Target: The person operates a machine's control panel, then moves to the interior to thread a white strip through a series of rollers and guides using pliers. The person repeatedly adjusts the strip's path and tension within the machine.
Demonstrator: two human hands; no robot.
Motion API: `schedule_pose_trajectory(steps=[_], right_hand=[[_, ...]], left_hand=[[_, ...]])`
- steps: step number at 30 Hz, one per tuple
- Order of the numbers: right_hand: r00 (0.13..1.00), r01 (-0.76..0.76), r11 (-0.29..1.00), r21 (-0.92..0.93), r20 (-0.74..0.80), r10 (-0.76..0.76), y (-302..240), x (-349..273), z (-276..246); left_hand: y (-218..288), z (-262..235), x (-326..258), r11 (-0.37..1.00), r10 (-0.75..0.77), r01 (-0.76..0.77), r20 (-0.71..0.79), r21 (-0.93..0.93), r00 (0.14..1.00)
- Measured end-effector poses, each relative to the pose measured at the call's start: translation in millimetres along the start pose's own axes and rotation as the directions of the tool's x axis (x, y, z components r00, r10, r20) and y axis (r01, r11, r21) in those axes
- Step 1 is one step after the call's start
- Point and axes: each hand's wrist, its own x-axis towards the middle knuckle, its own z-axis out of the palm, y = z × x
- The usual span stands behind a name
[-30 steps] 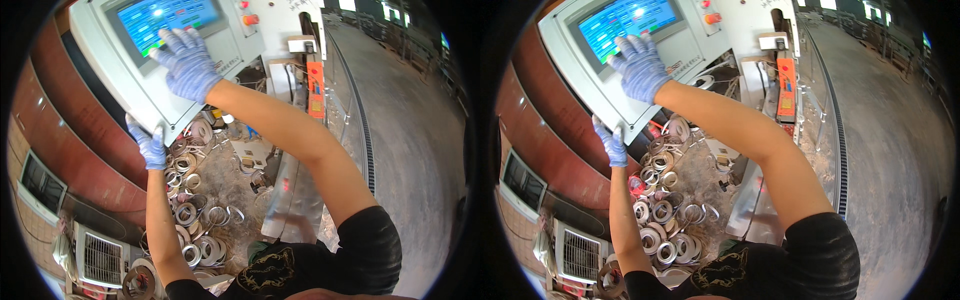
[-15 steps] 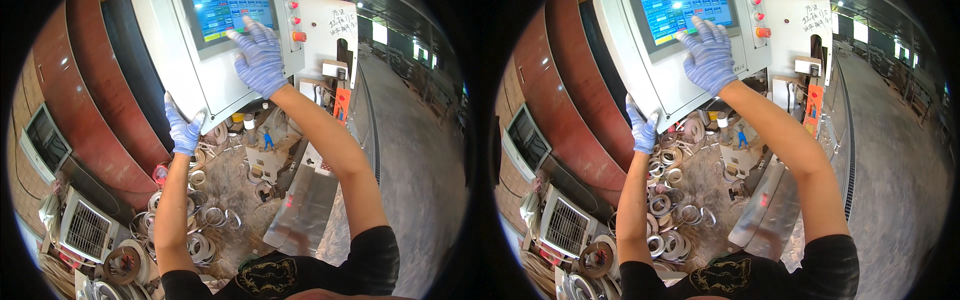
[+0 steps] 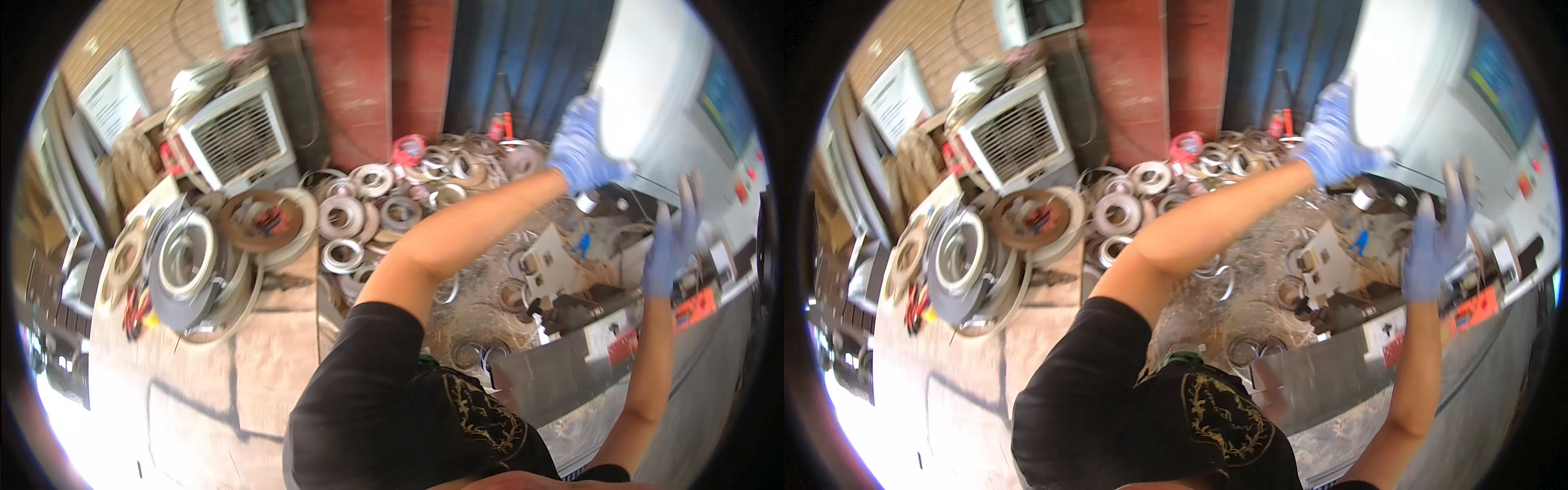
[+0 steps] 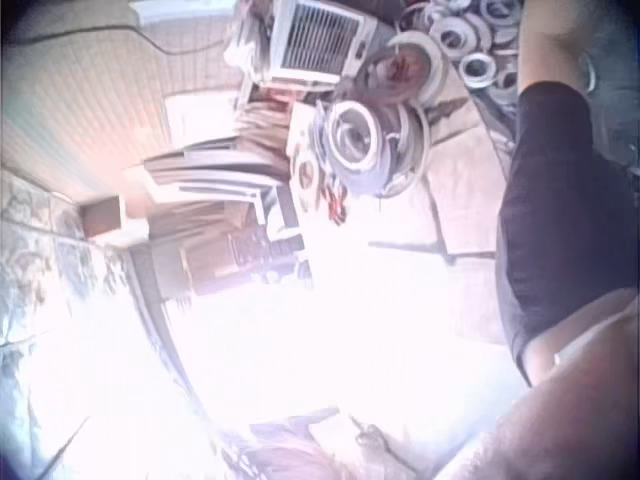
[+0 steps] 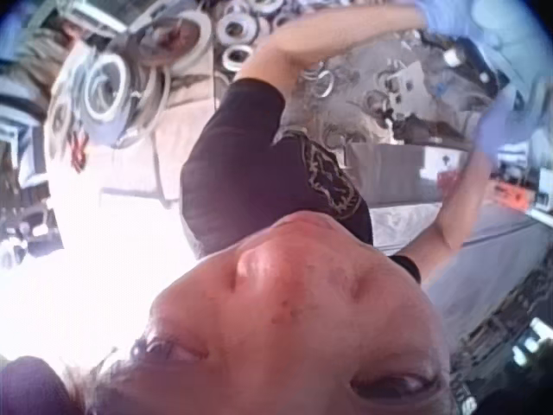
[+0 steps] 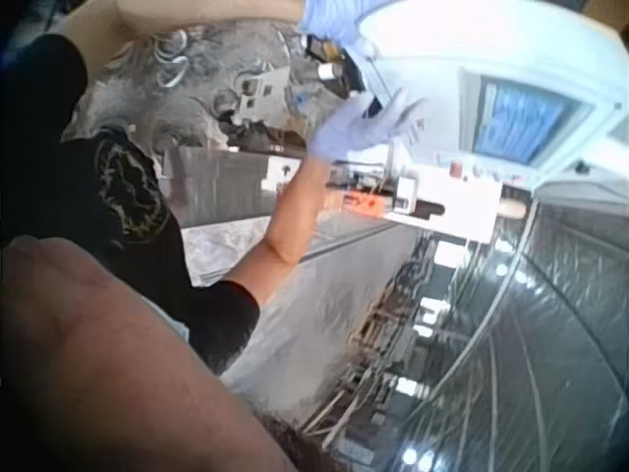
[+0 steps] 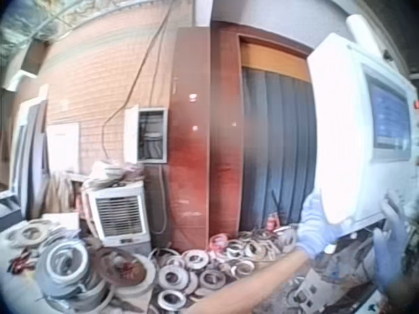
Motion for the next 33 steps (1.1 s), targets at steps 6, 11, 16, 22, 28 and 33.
schedule_pose_trajectory(steps=[6,11,16,22,28,33], right_hand=[[0.913,0.323,0.946,0.001,0.263,-0.312,-1.8,-75.7,27.7],[0.862,0.282,0.953,0.115,0.405,-0.304,4.7,-109.4,85.9],[0.801,-0.065,0.978,0.2,0.595,-0.069,19.2,-157.5,188.4],[0.397,-0.383,0.923,-0.044,0.894,0.208,16.5,-272.6,283.3],[-0.07,-0.464,0.833,-0.301,0.95,0.305,6.0,-376.9,327.3],[-0.296,-0.465,0.763,-0.449,0.891,0.345,10.1,-422.6,333.0]], left_hand=[[-73.1,-33.1,-95.1,0.976,-0.088,0.177,0.521,-0.124,0.849],[-186.1,-85.2,-167.8,0.913,-0.388,0.378,0.621,0.156,0.681],[-294.7,-169.4,-226.6,0.805,-0.576,0.531,0.569,0.266,0.587],[-347.1,-254.3,-275.4,0.447,-0.79,0.894,0.453,-0.036,0.413],[-345.5,-264.3,-320.5,0.15,-0.868,0.967,0.441,-0.204,0.228],[-369.7,-239.0,-380.4,0.155,-0.812,0.982,0.552,-0.106,0.188]])
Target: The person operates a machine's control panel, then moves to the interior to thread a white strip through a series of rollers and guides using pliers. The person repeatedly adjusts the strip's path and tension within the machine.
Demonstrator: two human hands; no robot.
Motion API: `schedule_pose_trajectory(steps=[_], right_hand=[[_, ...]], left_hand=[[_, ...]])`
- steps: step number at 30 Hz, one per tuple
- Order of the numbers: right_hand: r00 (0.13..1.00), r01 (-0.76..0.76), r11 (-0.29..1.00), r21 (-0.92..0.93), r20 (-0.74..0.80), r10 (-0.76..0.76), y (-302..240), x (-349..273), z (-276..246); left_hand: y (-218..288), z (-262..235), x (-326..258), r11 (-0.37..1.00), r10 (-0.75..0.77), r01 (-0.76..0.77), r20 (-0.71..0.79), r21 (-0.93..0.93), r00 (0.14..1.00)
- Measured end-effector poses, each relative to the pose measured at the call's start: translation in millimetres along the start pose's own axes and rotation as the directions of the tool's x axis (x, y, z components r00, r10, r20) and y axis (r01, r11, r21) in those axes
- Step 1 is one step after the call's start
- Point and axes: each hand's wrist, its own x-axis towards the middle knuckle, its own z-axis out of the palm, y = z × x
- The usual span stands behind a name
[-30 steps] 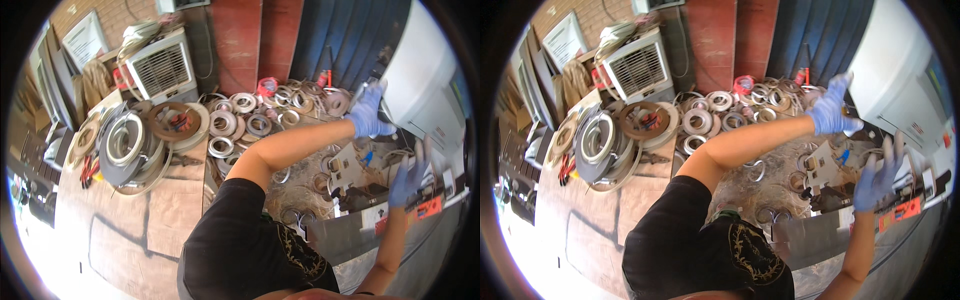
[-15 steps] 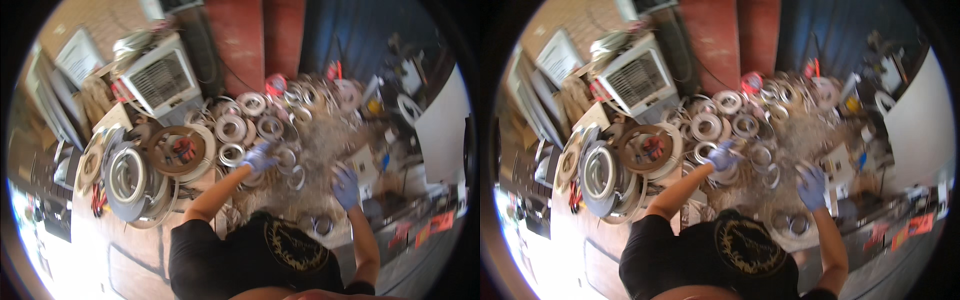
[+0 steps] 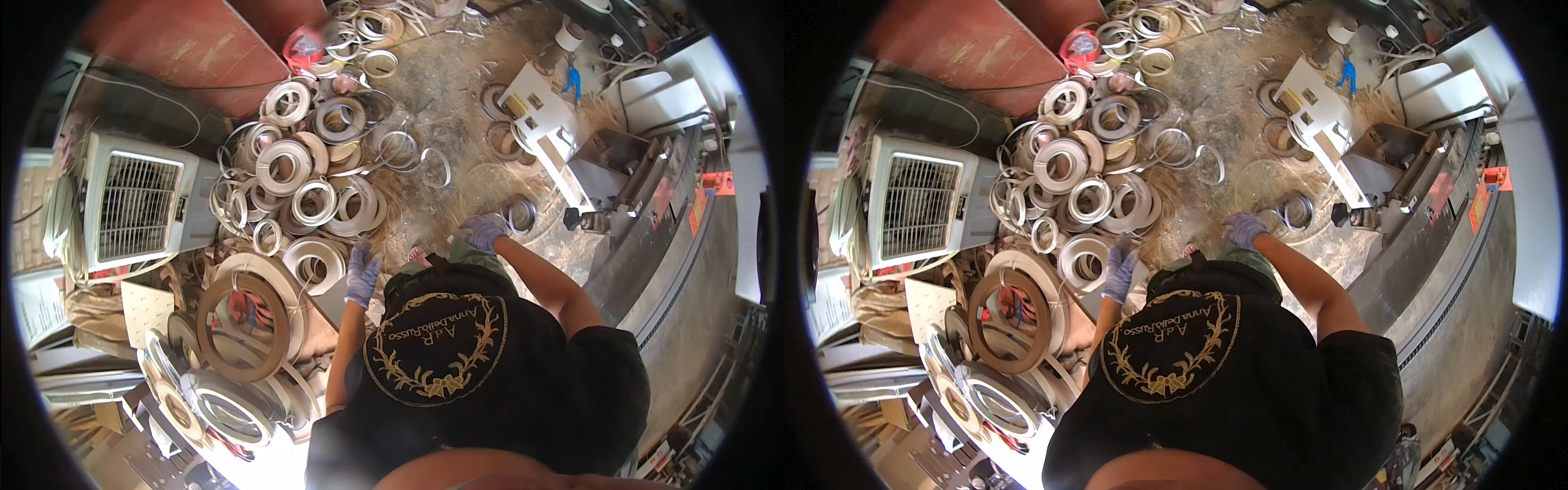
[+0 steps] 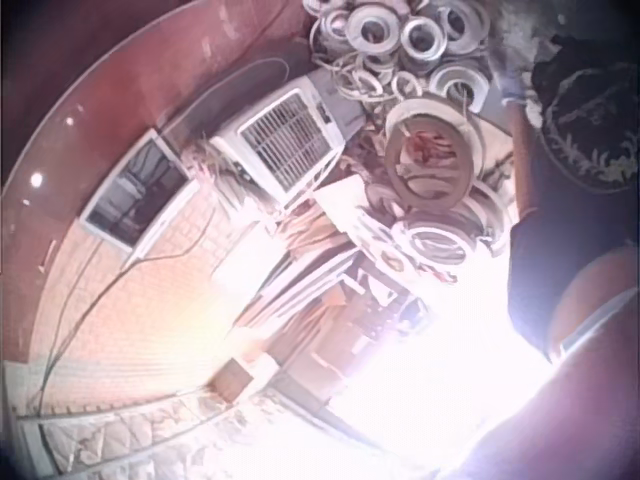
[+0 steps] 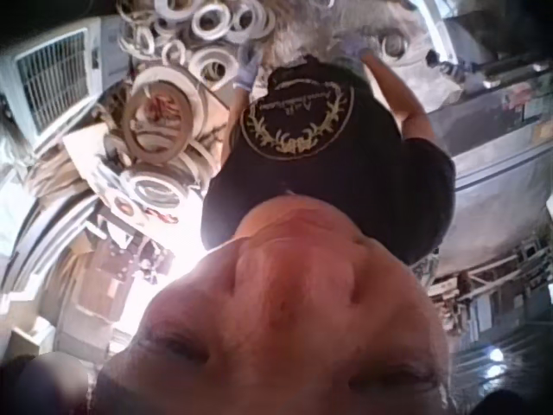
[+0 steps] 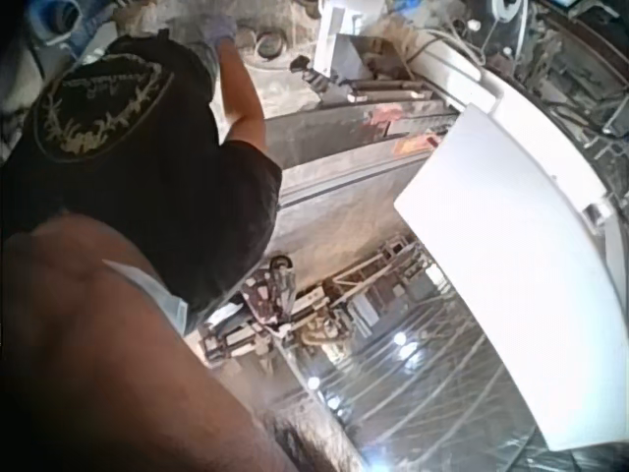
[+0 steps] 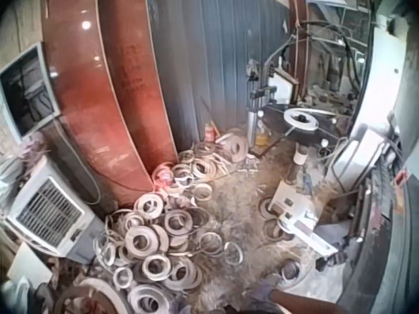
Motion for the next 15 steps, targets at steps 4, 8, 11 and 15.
schedule_pose_trajectory(steps=[4,8,11,15], right_hand=[[0.991,-0.095,0.991,0.092,0.105,0.085,34.7,21.3,15.7],[0.977,-0.204,0.971,0.126,-0.031,0.21,72.8,39.3,10.5],[0.954,-0.282,0.954,0.104,-0.073,0.29,116.1,60.4,-4.7],[0.914,-0.404,0.888,0.222,0.051,0.403,159.7,84.4,-83.6]], left_hand=[[-3.9,20.6,24.6,0.99,-0.062,0.057,0.037,0.131,0.997],[-33.7,16.7,62.5,0.937,-0.099,0.061,0.092,0.344,0.991],[-51.7,24.2,87.9,0.957,-0.14,0.122,0.049,0.265,0.989],[-111.5,24.3,158.7,0.935,-0.308,0.304,0.009,-0.184,0.951]])
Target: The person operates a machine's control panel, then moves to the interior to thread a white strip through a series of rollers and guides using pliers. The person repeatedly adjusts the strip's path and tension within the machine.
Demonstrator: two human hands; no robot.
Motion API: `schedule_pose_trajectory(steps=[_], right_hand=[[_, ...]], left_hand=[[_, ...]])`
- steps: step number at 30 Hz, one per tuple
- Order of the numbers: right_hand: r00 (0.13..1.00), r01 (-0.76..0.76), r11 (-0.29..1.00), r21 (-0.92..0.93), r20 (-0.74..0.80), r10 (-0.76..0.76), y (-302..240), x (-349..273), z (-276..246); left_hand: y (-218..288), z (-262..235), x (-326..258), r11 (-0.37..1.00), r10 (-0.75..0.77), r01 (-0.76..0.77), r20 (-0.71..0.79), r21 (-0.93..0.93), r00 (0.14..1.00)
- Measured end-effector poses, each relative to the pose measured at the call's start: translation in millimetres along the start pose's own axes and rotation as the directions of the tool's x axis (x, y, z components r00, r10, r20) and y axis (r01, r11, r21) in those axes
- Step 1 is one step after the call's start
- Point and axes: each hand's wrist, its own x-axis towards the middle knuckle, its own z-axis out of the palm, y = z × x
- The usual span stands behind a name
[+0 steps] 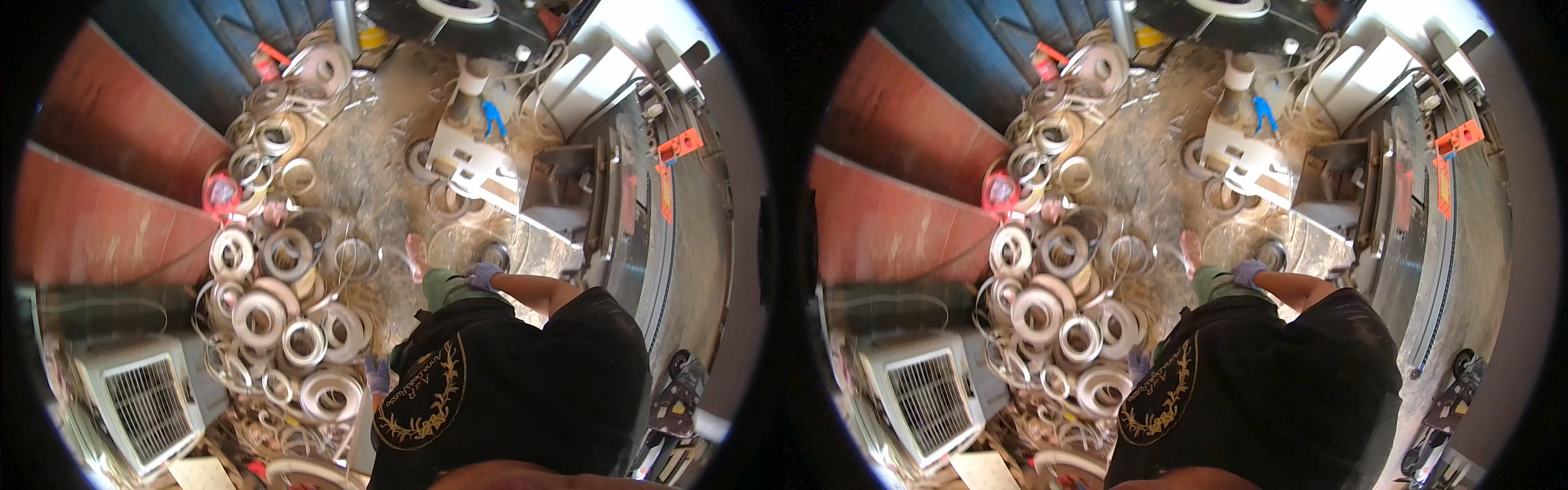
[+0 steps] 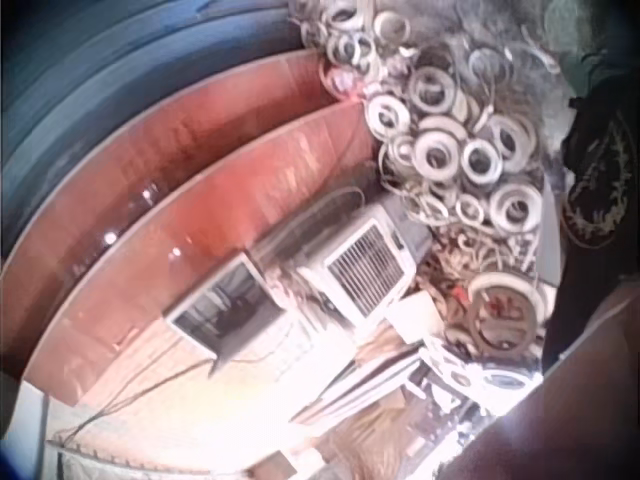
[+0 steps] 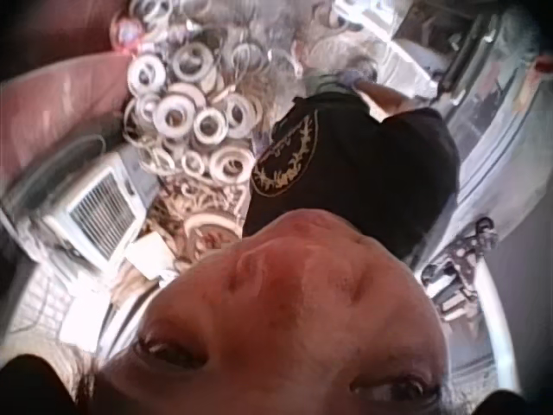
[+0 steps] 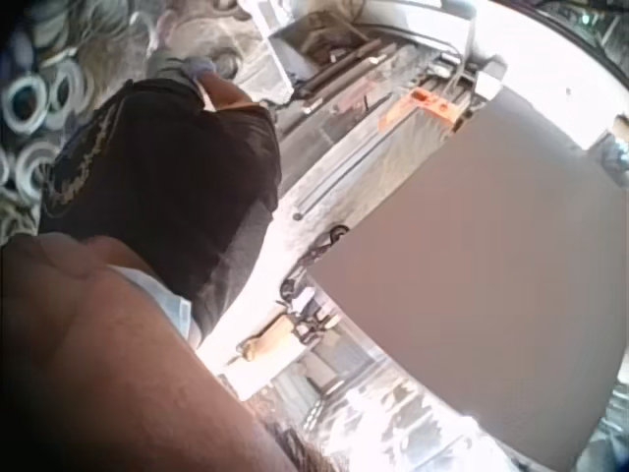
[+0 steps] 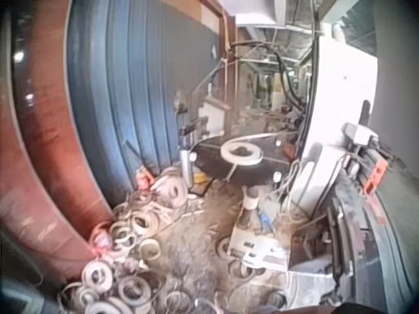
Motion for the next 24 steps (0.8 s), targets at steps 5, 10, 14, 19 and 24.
schedule_pose_trajectory(steps=[5,10,14,19,24], right_hand=[[0.998,-0.044,0.993,0.112,-0.036,0.049,85.4,94.9,-57.3],[0.896,-0.248,0.856,0.453,-0.228,0.38,43.4,102.5,-193.3],[0.758,-0.323,0.712,0.624,-0.28,0.589,98.1,168.1,-227.8],[0.568,-0.389,0.54,0.746,-0.268,0.779,146.5,234.6,-280.8],[0.356,-0.273,0.399,0.875,-0.293,0.887,142.4,248.6,-315.7]], left_hand=[[102.1,38.4,69.4,0.911,-0.105,0.083,0.032,0.405,0.994],[197.3,61.5,125.6,0.81,-0.153,0.114,0.019,0.575,0.988],[251.7,81.8,201.5,0.741,-0.205,0.109,0.069,0.663,0.976],[317.2,109.1,316.5,0.656,-0.268,0.071,0.144,0.752,0.953],[402.3,154.8,432.7,0.574,-0.28,-0.009,0.206,0.819,0.938]])
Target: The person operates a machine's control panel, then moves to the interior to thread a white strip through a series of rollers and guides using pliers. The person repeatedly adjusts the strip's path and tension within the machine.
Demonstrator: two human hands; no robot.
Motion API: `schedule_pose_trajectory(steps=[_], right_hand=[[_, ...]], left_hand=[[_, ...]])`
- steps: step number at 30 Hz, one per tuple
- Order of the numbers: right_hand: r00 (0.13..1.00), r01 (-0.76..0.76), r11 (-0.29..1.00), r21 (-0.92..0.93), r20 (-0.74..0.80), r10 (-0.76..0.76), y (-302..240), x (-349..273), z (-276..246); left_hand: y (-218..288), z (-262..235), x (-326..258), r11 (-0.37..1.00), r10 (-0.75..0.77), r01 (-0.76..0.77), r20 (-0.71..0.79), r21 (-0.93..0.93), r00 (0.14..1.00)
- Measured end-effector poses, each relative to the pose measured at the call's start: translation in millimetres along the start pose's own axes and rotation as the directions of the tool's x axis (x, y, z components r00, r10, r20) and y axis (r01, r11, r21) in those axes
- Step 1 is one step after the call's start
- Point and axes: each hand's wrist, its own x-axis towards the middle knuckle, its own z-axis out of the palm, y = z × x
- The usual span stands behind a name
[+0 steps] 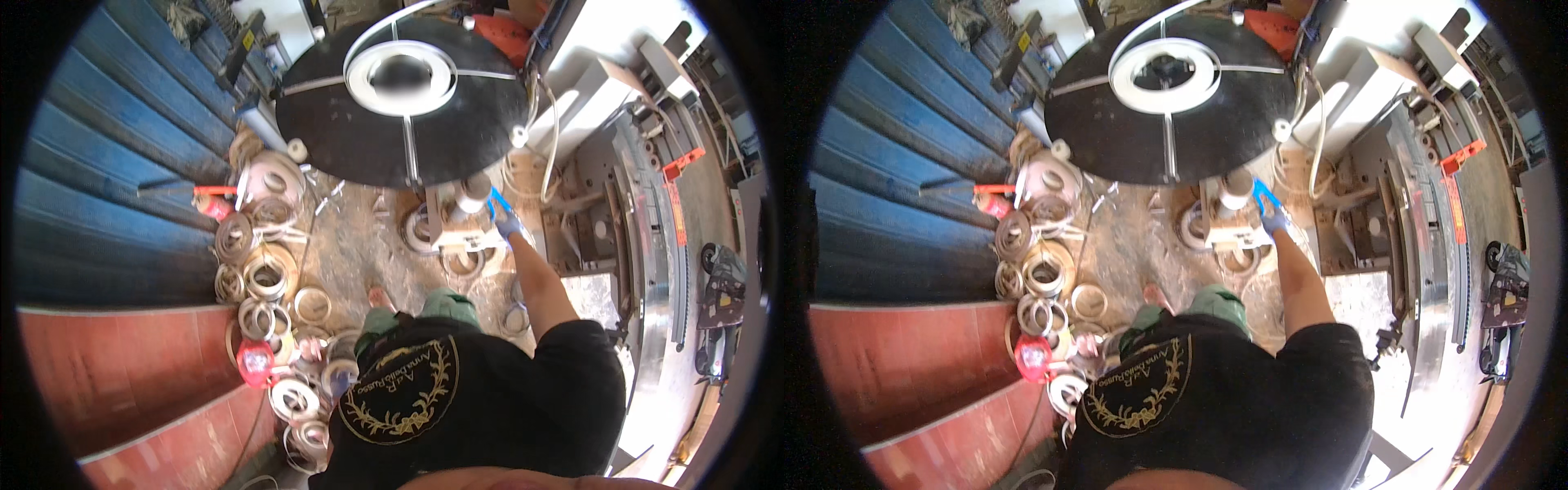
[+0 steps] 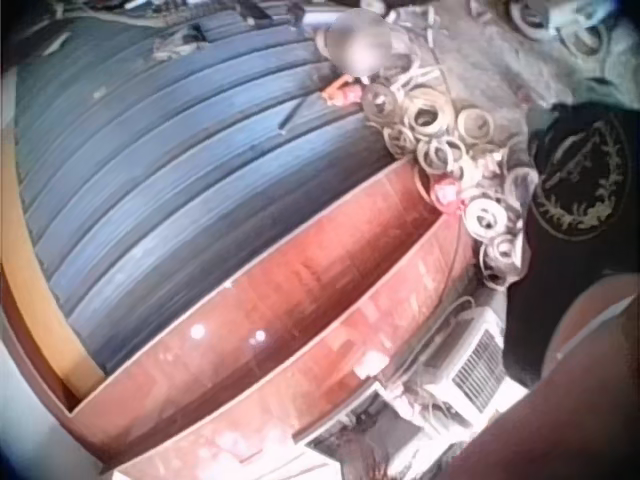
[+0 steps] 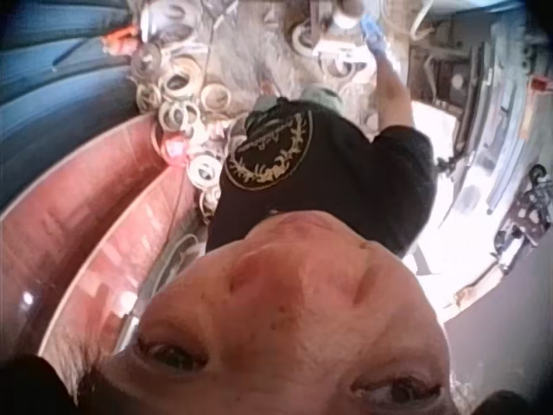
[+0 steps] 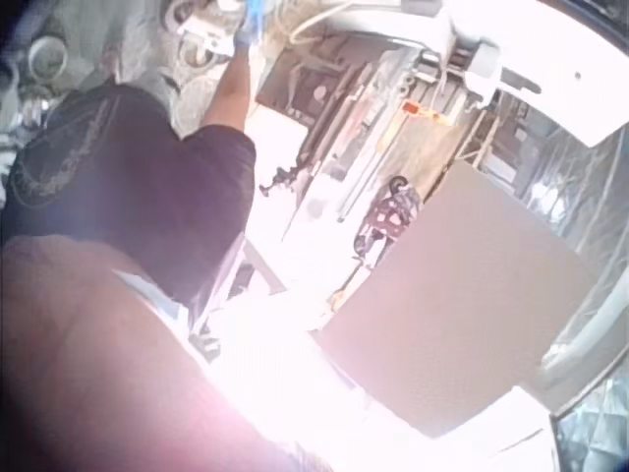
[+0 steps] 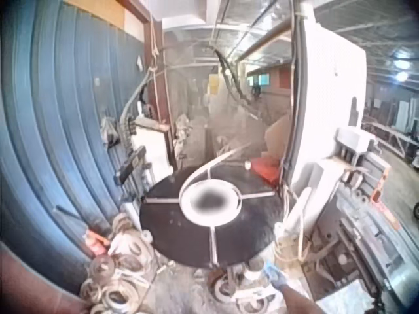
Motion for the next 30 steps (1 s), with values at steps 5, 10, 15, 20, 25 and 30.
schedule_pose_trajectory(steps=[5,10,15,20,25,30], right_hand=[[0.988,-0.152,0.982,-0.108,-0.024,0.15,-23.5,22.1,-11.4],[0.979,-0.201,0.94,-0.274,-0.086,0.184,-44.0,49.6,1.5],[0.965,-0.194,0.904,-0.381,0.089,0.245,-62.4,77.8,8.4],[0.943,-0.053,0.913,-0.405,0.281,0.179,-16.0,125.4,42.1],[0.815,0.369,0.911,-0.182,0.535,-0.223,25.5,133.2,68.9],[0.951,-0.029,0.995,-0.092,0.305,0.056,1.8,50.4,15.3]], left_hand=[[90.8,-50.5,74.3,0.998,0.016,-0.016,-0.002,0.063,1.0],[152.4,-68.2,113.7,0.995,-0.013,0.013,-0.006,0.102,1.0],[197.4,-50.0,136.1,0.974,0.053,-0.048,-0.02,0.22,0.998],[219.8,-25.2,182.1,0.961,0.052,-0.108,0.219,0.254,0.974],[202.8,-11.7,226.0,0.993,0.068,-0.098,0.36,0.065,0.931],[237.7,2.7,274.4,0.999,-0.031,0.033,0.29,0.0,0.957]])
